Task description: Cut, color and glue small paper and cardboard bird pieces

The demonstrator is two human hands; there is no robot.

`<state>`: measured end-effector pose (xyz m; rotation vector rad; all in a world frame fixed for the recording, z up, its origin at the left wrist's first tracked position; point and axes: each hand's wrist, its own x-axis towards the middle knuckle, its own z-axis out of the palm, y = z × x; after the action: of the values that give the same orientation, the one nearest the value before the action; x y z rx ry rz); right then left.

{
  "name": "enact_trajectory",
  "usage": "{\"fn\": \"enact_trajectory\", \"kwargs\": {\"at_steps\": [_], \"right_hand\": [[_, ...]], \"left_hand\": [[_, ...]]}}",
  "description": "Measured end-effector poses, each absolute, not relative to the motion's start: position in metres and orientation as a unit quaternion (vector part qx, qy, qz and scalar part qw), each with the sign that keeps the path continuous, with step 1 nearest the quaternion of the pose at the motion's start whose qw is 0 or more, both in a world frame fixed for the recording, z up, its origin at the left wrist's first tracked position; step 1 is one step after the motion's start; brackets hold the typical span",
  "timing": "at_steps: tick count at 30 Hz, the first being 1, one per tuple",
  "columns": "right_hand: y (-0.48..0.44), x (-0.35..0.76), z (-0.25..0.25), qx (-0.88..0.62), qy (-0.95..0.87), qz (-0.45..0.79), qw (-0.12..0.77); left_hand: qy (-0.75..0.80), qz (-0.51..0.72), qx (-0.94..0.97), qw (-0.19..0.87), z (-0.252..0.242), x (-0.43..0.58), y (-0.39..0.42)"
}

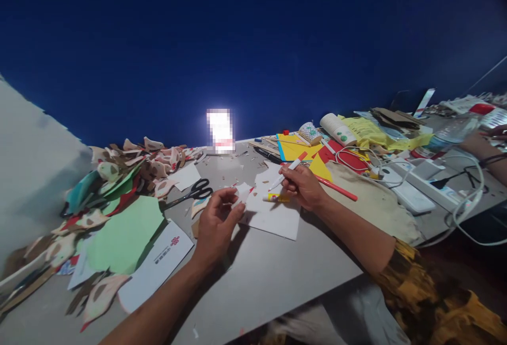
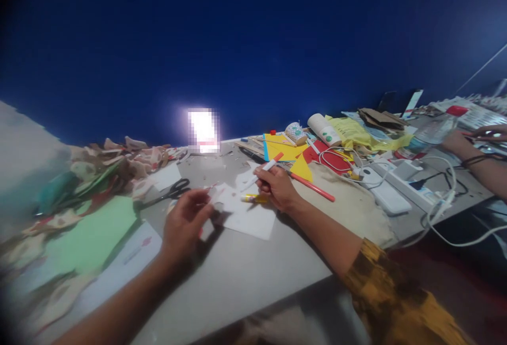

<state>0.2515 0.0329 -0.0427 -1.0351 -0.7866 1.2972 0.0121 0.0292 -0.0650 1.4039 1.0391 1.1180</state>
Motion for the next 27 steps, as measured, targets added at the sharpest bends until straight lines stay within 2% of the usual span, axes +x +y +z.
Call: {"fn": "enact_trajectory", "kwargs": {"at_steps": [3,7,16,23,27], "right_hand": [[0.029,0.251,-0.046,-0.455,-0.391,0.53,0.599],[0.023,0.244,-0.049,-0.491,-0.463,0.513,0.53],[0.011,0.218,-0.045,-0.442,-0.469,0.637,0.424],[0.011,0.215,-0.051,-0.504,-0.523,0.521,0.449],[0.011,0.215,-0.051,-0.483,-0.51,0.549,0.452]], "left_hand": [[0.396,0.448,0.389,0.701,-0.058,0.016,0.028],[0.329,0.4,0.29,0.805,-0.054,0.02,0.026],[0.326,0.363,0.337,0.805,-0.054,0.026,0.016],[0.362,0.356,0.414,0.755,-0.061,0.025,0.011],[0.418,0.386,0.441,0.694,-0.064,0.026,0.012]]}}
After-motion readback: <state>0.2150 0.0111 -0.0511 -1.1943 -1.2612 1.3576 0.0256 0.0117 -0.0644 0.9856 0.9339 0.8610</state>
